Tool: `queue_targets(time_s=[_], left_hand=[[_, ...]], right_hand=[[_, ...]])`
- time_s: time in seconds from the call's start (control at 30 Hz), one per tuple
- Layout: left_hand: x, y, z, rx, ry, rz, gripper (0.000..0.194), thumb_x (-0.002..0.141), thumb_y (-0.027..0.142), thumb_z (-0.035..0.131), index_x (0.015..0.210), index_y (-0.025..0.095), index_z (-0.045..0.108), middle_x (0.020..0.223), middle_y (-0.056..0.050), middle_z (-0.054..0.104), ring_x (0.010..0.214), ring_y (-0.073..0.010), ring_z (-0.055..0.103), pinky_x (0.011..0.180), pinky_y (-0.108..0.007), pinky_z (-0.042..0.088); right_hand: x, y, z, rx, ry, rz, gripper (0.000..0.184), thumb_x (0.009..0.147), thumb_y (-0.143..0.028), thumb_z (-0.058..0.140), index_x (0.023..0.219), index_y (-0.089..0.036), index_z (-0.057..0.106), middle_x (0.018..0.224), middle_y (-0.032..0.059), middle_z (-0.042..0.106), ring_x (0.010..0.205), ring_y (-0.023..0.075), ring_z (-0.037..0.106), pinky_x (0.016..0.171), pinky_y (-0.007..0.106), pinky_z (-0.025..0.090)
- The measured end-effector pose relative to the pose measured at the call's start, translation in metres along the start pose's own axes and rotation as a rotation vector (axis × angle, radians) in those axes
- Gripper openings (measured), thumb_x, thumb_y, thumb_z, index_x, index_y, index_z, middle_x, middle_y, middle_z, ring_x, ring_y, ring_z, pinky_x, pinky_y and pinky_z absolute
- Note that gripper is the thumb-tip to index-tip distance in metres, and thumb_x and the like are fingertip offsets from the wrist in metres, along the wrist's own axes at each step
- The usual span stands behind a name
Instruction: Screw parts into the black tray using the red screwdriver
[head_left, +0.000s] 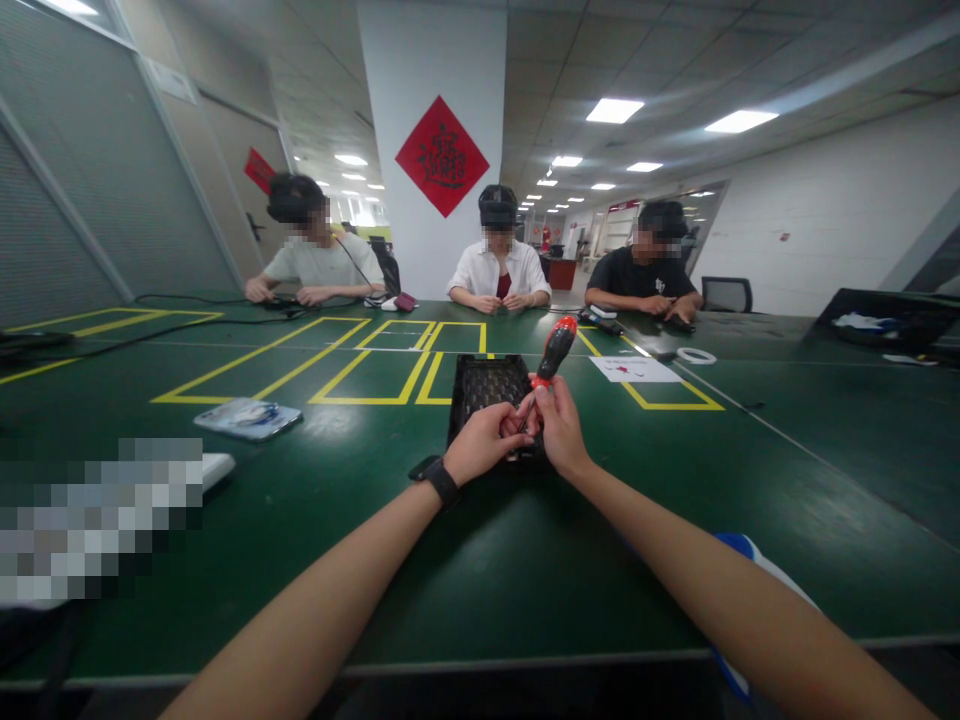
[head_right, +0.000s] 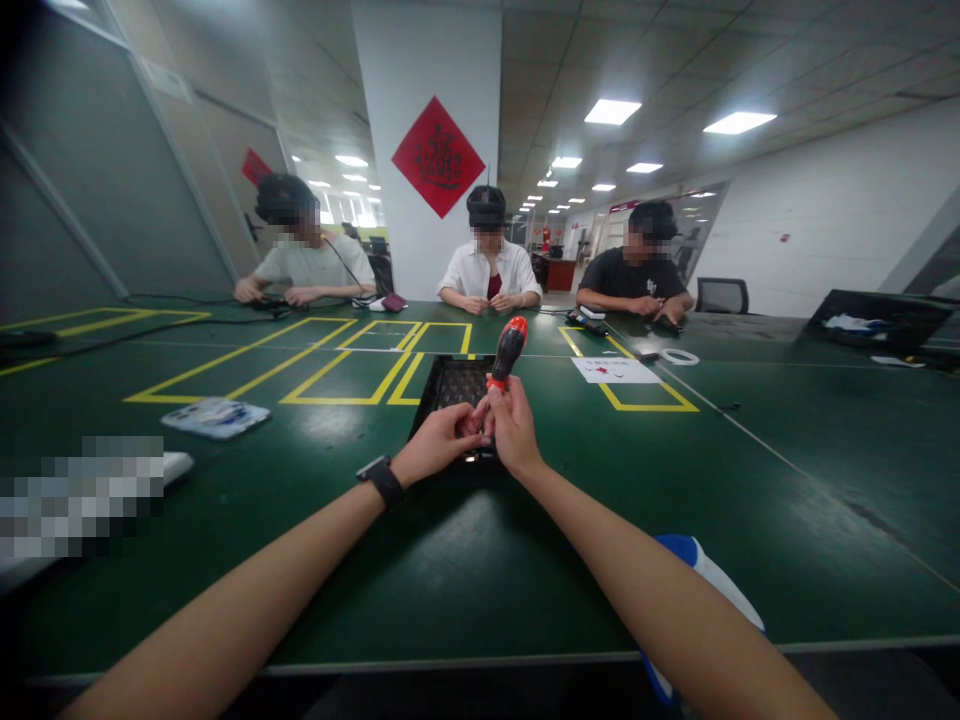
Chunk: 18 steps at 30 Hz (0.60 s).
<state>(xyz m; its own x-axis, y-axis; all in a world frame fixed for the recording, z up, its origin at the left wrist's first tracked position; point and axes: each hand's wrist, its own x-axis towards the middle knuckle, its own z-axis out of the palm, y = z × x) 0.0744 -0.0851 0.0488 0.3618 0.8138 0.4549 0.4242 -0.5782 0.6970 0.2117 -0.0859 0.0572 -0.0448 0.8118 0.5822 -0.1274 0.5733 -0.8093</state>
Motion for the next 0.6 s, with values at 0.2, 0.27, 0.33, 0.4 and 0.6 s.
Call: queue_targets(time_s=[0.2,0.27,0.33,0.4,0.6], left_hand=[[0.0,-0.0033,0.0,0.036,-0.001,0.007,0.017,0.072,0.03,0.061,0.072,0.014,0.054,0.062,0.003,0.053,0.055,-0.0087,0.046,0.052,-0.02,0.035],[-0.0001,-0.0053,0.0002,0.058,-0.014,0.01,0.015,0.074,0.028,0.059,0.073,0.013,0.057,0.063,0.002,0.056,0.057,-0.0092,0.048,0.054,-0.02,0.035],[-0.0003,-0.0065,0.0002,0.072,-0.033,0.021,0.014,0.078,0.025,0.054,0.074,0.013,0.059,0.065,0.0,0.058,0.06,-0.0099,0.05,0.057,-0.02,0.037],[-0.0003,-0.0059,-0.0002,0.066,-0.056,0.044,0.017,0.081,0.023,0.048,0.077,0.013,0.061,0.07,-0.001,0.062,0.064,-0.0106,0.053,0.061,-0.021,0.038],[-0.0004,0.0019,-0.0012,0.009,-0.053,0.026,0.017,0.08,0.026,0.05,0.08,0.014,0.061,0.072,-0.001,0.063,0.063,-0.0107,0.055,0.061,-0.021,0.041]], right_hand=[[0.001,0.0013,-0.001,0.036,-0.029,0.015,0.03,0.088,-0.042,0.04,0.107,-0.02,0.045,0.067,-0.003,0.059,0.04,0.0044,0.043,0.04,0.018,0.034],[0.0027,0.0023,-0.0023,0.071,-0.049,0.047,0.032,0.088,-0.044,0.038,0.106,-0.019,0.046,0.066,-0.0025,0.059,0.04,0.0045,0.043,0.04,0.018,0.035],[0.0041,0.0027,-0.0033,0.107,-0.075,0.081,0.034,0.088,-0.046,0.036,0.105,-0.018,0.048,0.066,-0.002,0.059,0.039,0.0048,0.043,0.039,0.018,0.035],[0.0048,0.0022,-0.0037,0.128,-0.087,0.097,0.035,0.088,-0.046,0.037,0.105,-0.018,0.049,0.065,-0.0021,0.059,0.039,0.005,0.043,0.038,0.018,0.036],[0.004,0.0008,-0.0028,0.083,-0.032,0.069,0.033,0.087,-0.046,0.039,0.105,-0.02,0.048,0.064,-0.0038,0.057,0.039,0.0044,0.042,0.039,0.017,0.035]])
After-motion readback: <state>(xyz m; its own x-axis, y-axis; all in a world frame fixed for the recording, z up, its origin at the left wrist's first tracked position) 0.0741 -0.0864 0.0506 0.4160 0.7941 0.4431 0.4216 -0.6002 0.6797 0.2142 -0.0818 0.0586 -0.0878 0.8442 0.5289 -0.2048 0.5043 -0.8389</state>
